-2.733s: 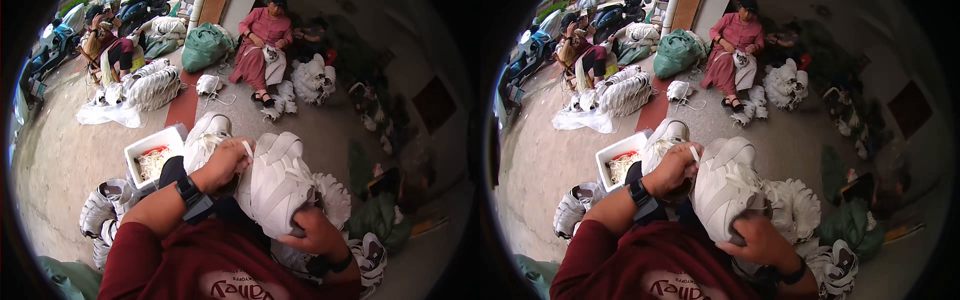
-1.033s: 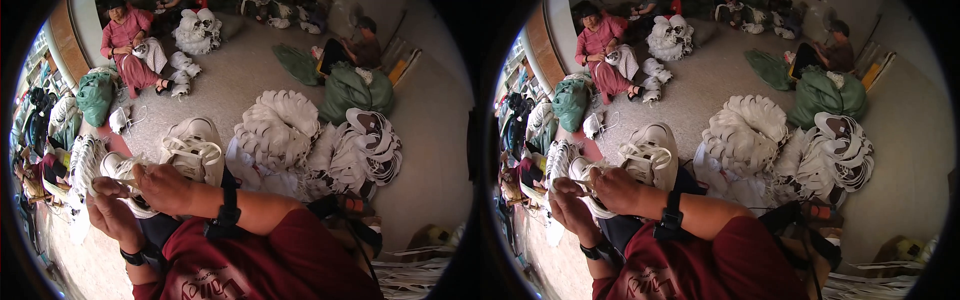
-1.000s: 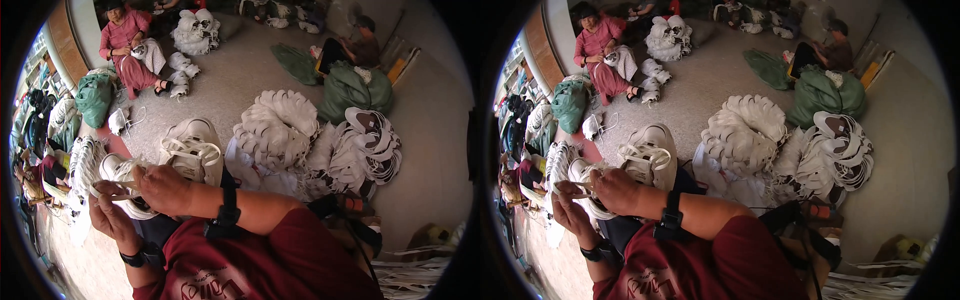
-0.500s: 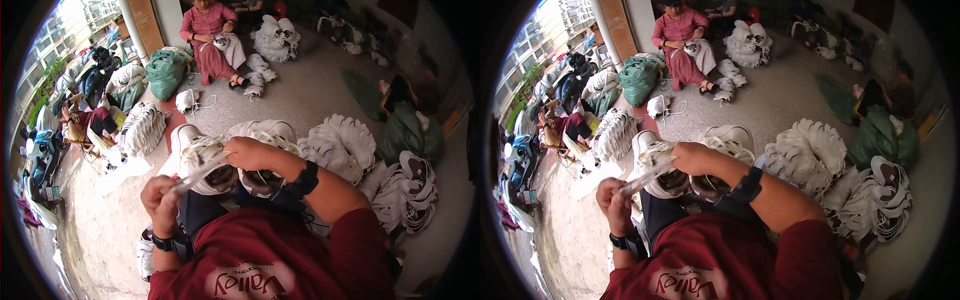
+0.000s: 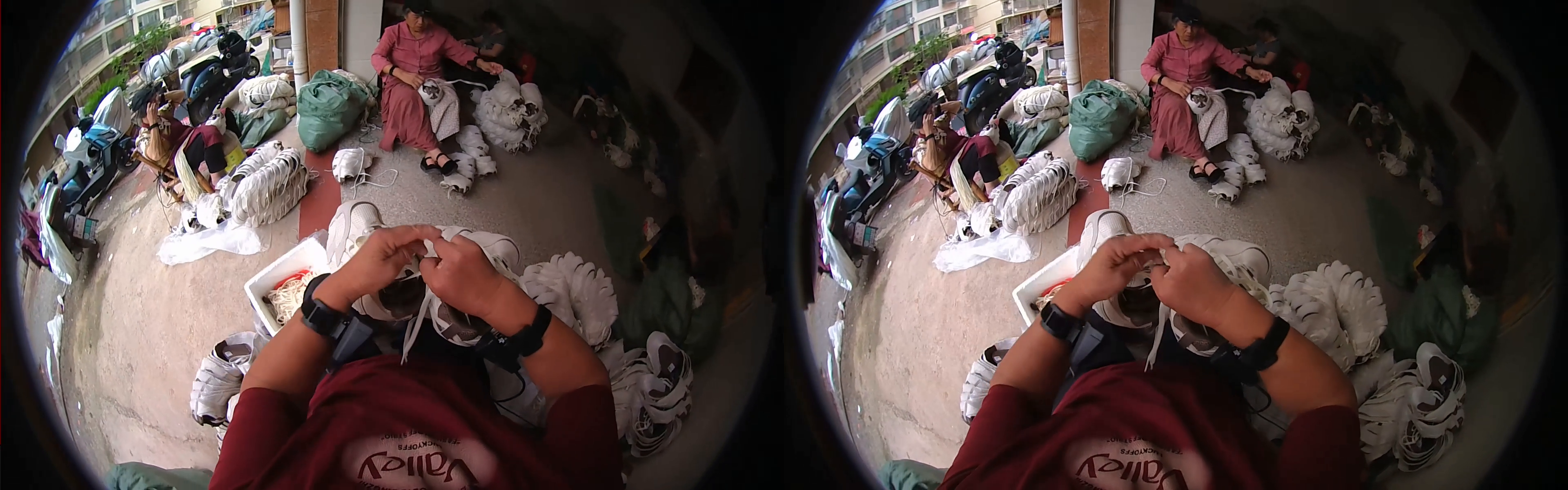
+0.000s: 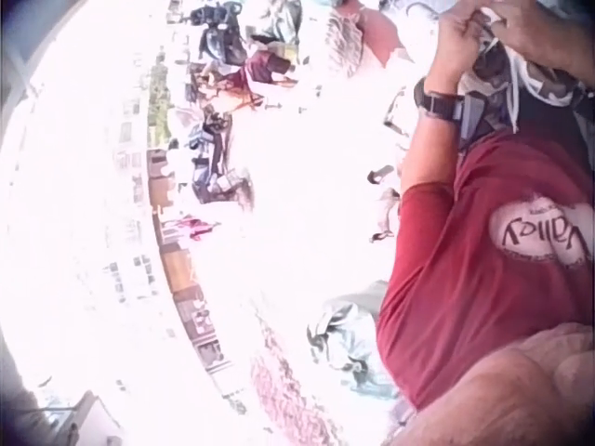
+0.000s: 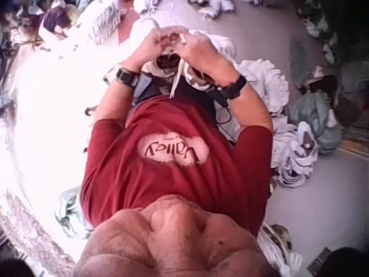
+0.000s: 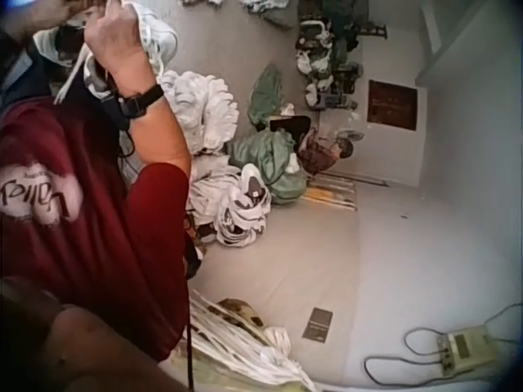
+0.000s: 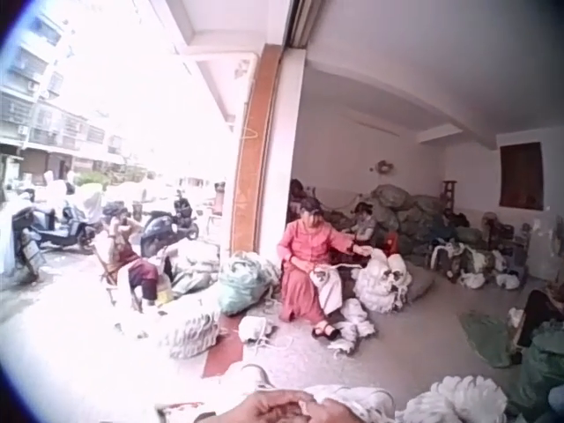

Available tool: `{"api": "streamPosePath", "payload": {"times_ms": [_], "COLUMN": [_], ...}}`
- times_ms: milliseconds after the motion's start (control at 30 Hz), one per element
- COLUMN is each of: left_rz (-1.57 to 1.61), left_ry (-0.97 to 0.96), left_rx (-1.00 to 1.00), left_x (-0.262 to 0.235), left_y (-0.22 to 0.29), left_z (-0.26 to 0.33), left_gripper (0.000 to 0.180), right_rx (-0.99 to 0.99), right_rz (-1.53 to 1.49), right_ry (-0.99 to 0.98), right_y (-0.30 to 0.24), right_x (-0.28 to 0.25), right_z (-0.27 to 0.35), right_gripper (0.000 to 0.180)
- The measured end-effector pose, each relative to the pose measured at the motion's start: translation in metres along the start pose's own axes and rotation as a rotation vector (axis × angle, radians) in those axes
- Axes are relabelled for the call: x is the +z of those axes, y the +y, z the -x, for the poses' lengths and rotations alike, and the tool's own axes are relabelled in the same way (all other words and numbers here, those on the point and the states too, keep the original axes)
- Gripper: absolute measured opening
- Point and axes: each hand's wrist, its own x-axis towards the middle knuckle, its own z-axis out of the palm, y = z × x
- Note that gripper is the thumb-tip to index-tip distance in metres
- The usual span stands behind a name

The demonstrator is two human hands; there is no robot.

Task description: The recorder is lacing white athletic shoes and organizing them into pairs or bundles within a shoe manufacturing environment.

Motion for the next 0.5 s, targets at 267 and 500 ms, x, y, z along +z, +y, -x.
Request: {"api": "streamPosePath", "payload": {"times_ms": [267, 500], "left_rz": [-0.260, -0.408], "left_ry": [-0.471, -0.428], "left_rx": [-0.020, -0.102], "left_x": [-0.013, -0.018], "left_y": [-0.007, -0.001], "left_z": [-0.023, -0.024], "left_gripper": [0.031, 0.015], "right_rx": [0.064, 0.115], "right_rz": [0.003, -0.145], "right_ry": [0.095, 0.063], "right_y": [0.004, 0.006], "right_x": [0.002, -0.006], "right_z": [0.015, 0.019], "right_gripper": [0.011, 0.022]}}
